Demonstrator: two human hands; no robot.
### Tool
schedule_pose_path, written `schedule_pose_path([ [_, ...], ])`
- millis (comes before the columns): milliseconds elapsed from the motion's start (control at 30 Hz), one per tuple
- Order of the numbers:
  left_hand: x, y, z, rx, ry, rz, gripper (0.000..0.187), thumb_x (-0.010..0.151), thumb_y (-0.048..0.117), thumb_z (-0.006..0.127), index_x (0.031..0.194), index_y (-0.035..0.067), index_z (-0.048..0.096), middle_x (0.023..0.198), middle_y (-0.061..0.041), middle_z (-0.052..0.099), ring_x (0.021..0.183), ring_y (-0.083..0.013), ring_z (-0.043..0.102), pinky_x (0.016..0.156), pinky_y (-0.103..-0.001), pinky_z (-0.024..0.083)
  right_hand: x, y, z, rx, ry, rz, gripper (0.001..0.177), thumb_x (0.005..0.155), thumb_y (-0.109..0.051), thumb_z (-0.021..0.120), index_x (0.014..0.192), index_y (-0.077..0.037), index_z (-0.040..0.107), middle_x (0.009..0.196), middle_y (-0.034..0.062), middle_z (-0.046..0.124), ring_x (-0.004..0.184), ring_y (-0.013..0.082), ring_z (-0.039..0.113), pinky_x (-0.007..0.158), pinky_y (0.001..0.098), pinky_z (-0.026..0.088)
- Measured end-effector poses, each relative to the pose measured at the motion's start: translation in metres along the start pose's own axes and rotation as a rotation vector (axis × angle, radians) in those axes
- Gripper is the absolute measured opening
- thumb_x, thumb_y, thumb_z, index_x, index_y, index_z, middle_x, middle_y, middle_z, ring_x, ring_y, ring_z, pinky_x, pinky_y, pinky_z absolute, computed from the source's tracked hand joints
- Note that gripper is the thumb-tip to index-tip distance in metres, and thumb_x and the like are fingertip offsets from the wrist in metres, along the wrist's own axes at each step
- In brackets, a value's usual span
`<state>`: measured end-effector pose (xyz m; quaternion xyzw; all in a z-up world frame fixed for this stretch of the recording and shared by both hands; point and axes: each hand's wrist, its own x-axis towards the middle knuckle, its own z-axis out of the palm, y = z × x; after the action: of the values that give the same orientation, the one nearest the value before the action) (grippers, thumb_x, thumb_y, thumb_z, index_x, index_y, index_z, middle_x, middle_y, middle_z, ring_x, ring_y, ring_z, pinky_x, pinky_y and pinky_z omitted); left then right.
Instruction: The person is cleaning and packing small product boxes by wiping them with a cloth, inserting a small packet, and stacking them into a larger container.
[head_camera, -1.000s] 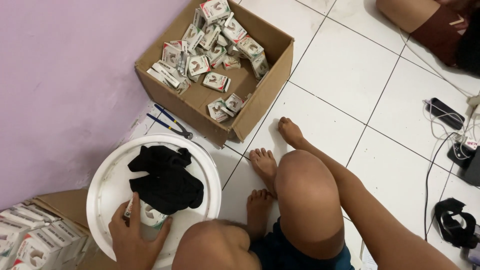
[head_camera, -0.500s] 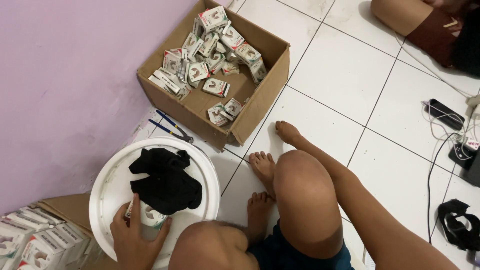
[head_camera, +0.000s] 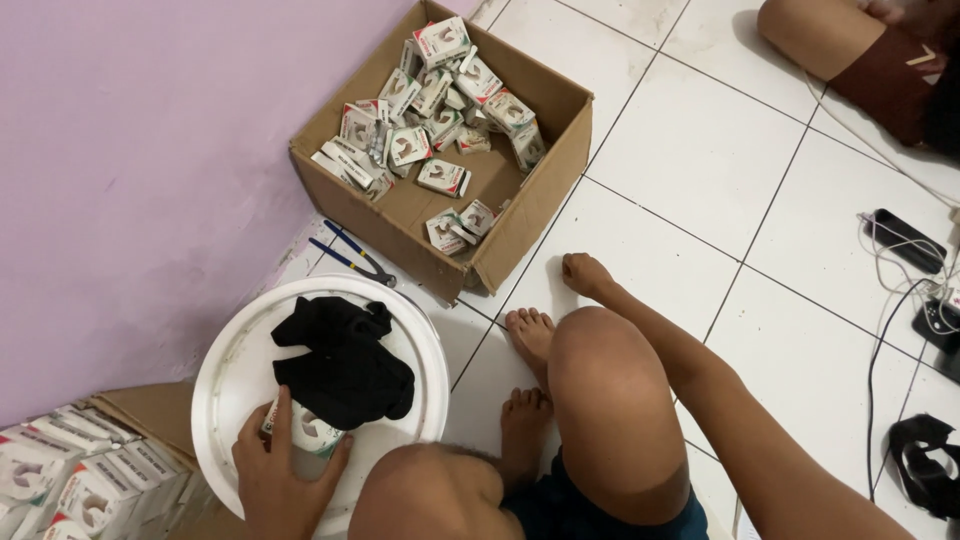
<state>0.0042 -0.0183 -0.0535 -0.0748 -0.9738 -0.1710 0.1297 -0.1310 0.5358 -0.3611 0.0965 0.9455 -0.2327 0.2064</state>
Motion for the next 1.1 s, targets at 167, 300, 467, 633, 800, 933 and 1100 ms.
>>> schedule_pose_path([
  [167, 0.001, -0.001, -0.001, -0.006, 0.005, 0.024, 0.097, 0.071, 0.050, 0.080, 0.156, 0.014, 0.050, 0.140, -0.020, 0.051, 0.119, -0.0382, 0.053, 0.095, -0.049, 0.050, -0.048, -0.018, -0.008, 0.170, -0.169, -0.014, 0.016, 0.088, -0.019, 0.064, 0.101, -0.010, 0.068, 0.100, 0.0075, 0.073, 0.087, 0.0217, 0.066, 0.075, 0.0346, 0.053],
  [300, 0.004, 0.006, -0.007, -0.006, 0.001, 0.030, 0.094, 0.074, 0.049, 0.079, 0.156, 0.013, 0.049, 0.138, -0.022, 0.051, 0.121, -0.0420, 0.054, 0.094, -0.052, 0.052, -0.075, -0.031, -0.036, 0.118, -0.836, 0.046, 0.028, 0.081, -0.012, 0.061, 0.102, 0.003, 0.073, 0.093, 0.0093, 0.073, 0.076, 0.0188, 0.068, 0.063, 0.0288, 0.059],
  [467, 0.004, 0.007, -0.010, -0.016, -0.036, 0.004, 0.096, 0.075, 0.050, 0.078, 0.158, 0.013, 0.046, 0.139, -0.020, 0.048, 0.120, -0.0392, 0.052, 0.097, -0.051, 0.049, -0.028, -0.017, -0.133, 1.143, -0.435, -0.057, 0.035, 0.088, -0.009, 0.060, 0.122, -0.001, 0.067, 0.112, 0.0155, 0.068, 0.100, 0.0221, 0.064, 0.091, 0.0303, 0.051],
  [633, 0.003, 0.016, -0.022, -0.050, -0.135, -0.088, 0.096, 0.076, 0.052, 0.076, 0.159, 0.015, 0.044, 0.141, -0.018, 0.045, 0.127, -0.0385, 0.047, 0.101, -0.052, 0.046, -0.051, -0.093, -0.226, 2.295, 0.141, -0.015, 0.059, 0.093, -0.012, 0.065, 0.148, -0.002, 0.045, 0.147, 0.0371, 0.046, 0.123, 0.0465, 0.064, 0.107, 0.0456, 0.057],
  [800, 0.004, 0.021, -0.027, -0.087, -0.154, -0.135, 0.092, 0.079, 0.056, 0.072, 0.159, 0.019, 0.042, 0.144, -0.015, 0.044, 0.128, -0.0367, 0.045, 0.098, -0.054, 0.047, -0.082, -0.202, -0.225, 1.426, -0.270, -0.082, 0.032, 0.101, -0.029, 0.058, 0.127, -0.011, 0.061, 0.128, 0.0130, 0.069, 0.119, 0.0333, 0.067, 0.109, 0.0447, 0.055],
  [933, 0.009, 0.029, -0.039, -0.160, -0.215, -0.192, 0.093, 0.079, 0.058, 0.069, 0.159, 0.021, 0.039, 0.147, -0.012, 0.041, 0.135, -0.0328, 0.041, 0.104, -0.051, 0.043, -0.158, -0.313, -0.244, 0.837, -0.317, -0.408, 0.036, 0.102, -0.029, 0.052, 0.131, -0.010, 0.064, 0.125, 0.0082, 0.073, 0.114, 0.0201, 0.071, 0.104, 0.0322, 0.057],
  [1100, 0.005, 0.034, -0.043, -0.185, -0.211, -0.235, 0.091, 0.079, 0.052, 0.075, 0.159, 0.027, 0.039, 0.147, -0.008, 0.043, 0.136, -0.0287, 0.041, 0.102, -0.047, 0.045, -0.215, -0.407, -0.229, 0.035, -0.391, -1.292, 0.036, 0.104, -0.030, 0.053, 0.127, -0.005, 0.064, 0.123, 0.0121, 0.072, 0.108, 0.0289, 0.070, 0.089, 0.0414, 0.054],
])
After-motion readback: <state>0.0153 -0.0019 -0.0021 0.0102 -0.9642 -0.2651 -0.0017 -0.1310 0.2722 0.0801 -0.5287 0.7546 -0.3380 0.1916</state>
